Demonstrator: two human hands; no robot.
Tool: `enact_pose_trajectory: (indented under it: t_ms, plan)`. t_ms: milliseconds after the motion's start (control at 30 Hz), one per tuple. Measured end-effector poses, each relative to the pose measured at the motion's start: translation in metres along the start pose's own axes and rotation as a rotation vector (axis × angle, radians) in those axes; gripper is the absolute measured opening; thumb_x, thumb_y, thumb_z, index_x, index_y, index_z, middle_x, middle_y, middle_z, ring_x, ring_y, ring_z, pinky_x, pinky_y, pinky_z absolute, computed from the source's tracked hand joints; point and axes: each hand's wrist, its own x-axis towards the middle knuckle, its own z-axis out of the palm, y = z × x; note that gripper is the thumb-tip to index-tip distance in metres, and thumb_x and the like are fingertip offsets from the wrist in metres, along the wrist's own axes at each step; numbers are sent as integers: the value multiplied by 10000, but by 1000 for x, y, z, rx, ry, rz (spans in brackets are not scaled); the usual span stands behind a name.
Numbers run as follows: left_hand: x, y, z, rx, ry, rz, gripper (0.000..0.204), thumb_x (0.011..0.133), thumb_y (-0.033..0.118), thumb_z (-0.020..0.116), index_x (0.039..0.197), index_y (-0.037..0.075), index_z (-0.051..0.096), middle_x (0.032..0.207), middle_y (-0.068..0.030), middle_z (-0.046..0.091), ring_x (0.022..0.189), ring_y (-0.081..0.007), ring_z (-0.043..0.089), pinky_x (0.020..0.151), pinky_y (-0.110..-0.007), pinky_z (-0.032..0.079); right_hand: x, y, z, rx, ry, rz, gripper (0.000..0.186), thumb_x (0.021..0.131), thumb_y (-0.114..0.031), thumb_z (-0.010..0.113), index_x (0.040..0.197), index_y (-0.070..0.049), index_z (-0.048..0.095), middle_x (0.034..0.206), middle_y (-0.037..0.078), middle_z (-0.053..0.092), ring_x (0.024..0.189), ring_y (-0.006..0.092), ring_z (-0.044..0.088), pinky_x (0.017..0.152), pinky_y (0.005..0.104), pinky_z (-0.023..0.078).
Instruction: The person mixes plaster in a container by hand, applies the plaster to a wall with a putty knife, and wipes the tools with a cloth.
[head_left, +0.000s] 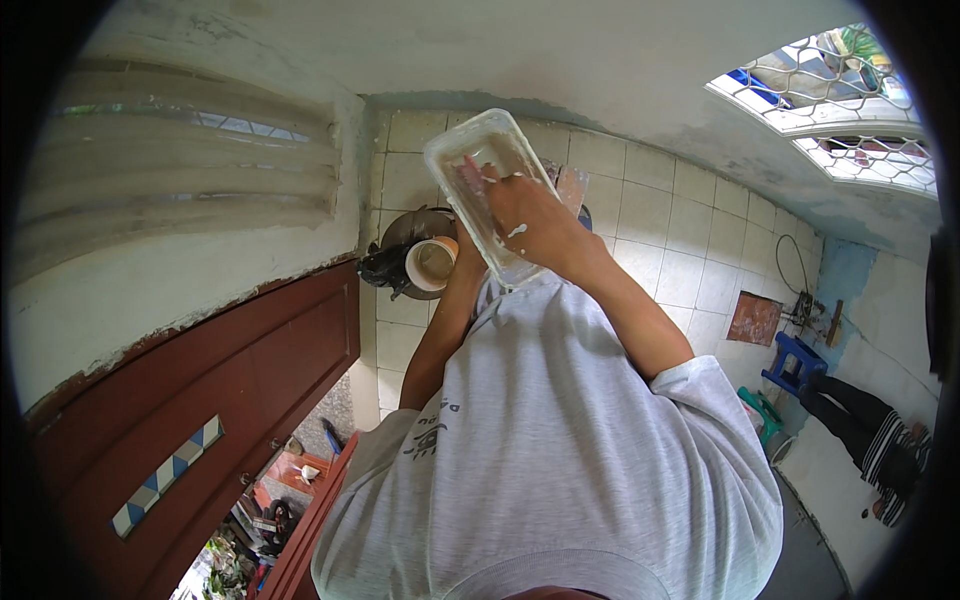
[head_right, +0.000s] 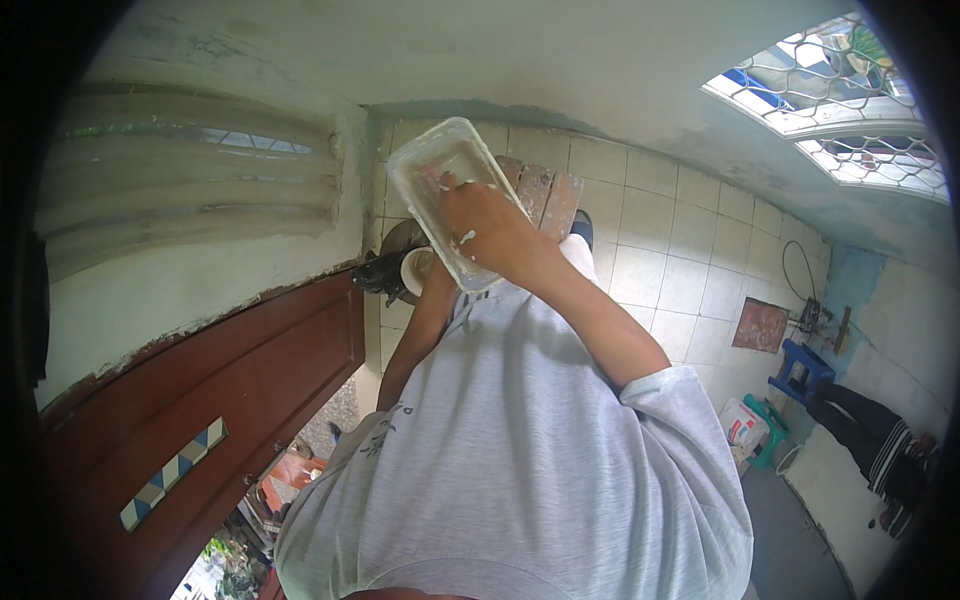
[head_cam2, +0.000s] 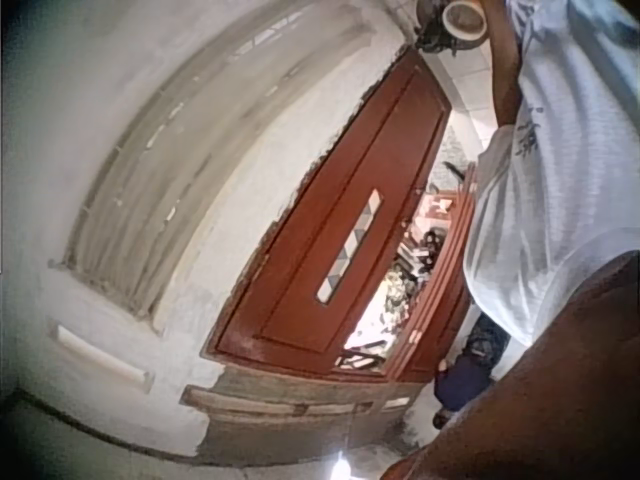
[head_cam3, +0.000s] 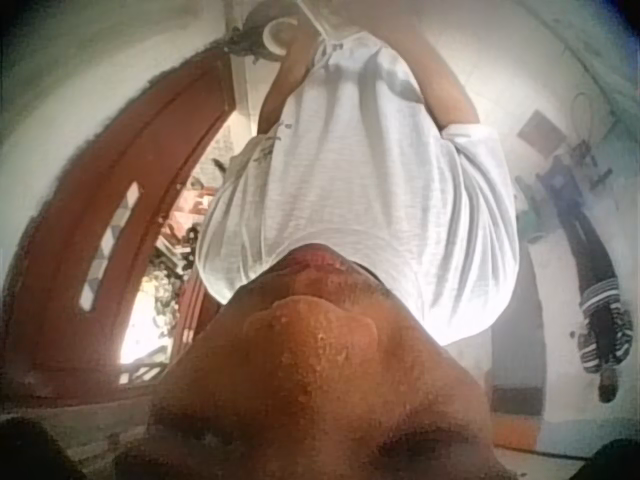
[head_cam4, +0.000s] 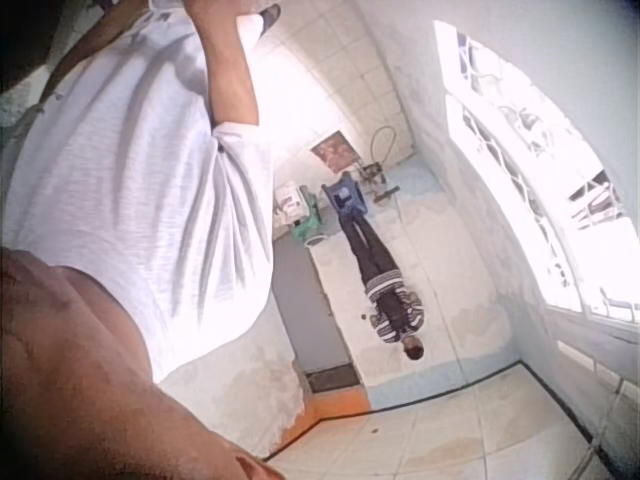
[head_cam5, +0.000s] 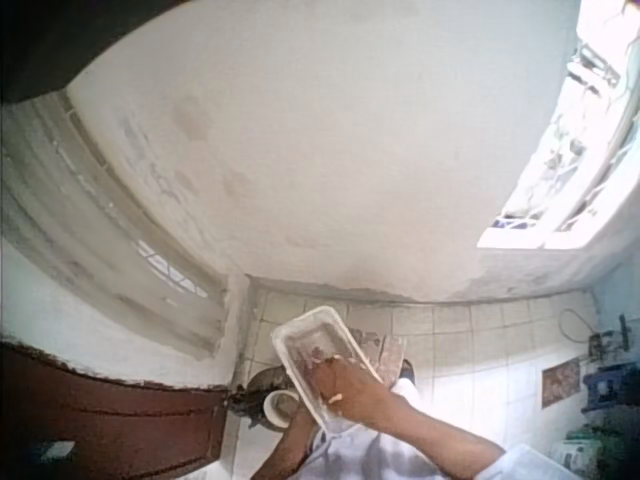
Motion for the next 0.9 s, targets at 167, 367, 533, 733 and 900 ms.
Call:
enact_pose_trajectory:
  t_ms: [167,367,533,733,900]
  plan:
    - [-5,0,3,38,32,-24,583,1074,478,323,1560,158,288,1491,-93,446,1348,-259,475,1134,-428,412,13,-1,12,9,-179,238,260,734,-16,635,951,121,592,878,284,658,899,398,677,788,456,550]
    - [-7,1,2,51,41,-33,580,1074,474,325,1559,156,291,1489,-91,446,1347,-256,474,1132,-425,413,0,9,19,-9,-84,74,250,757,-50,625,972,76,625,958,260,669,909,380,675,844,426,545]
    - [-9,2,0,60,43,-38,579,1075,471,327,1558,154,294,1488,-90,447,1346,-253,473,1130,-421,414,3,-3,10,-147,-208,131,314,745,-67,653,1032,58,641,1005,216,683,937,368,671,865,402,542]
    - [-12,3,-1,61,52,-33,576,1076,467,330,1557,151,298,1487,-88,447,1346,-250,472,1127,-418,415,16,-7,18,48,-144,174,205,753,8,618,913,133,589,847,292,633,827,418,657,742,446,533]
    - [-10,4,1,71,52,-22,574,1076,463,332,1556,149,301,1486,-86,447,1345,-247,471,1125,-414,416,13,6,17,-48,-177,136,233,734,-32,635,939,76,657,992,293,663,940,388,679,829,438,555]
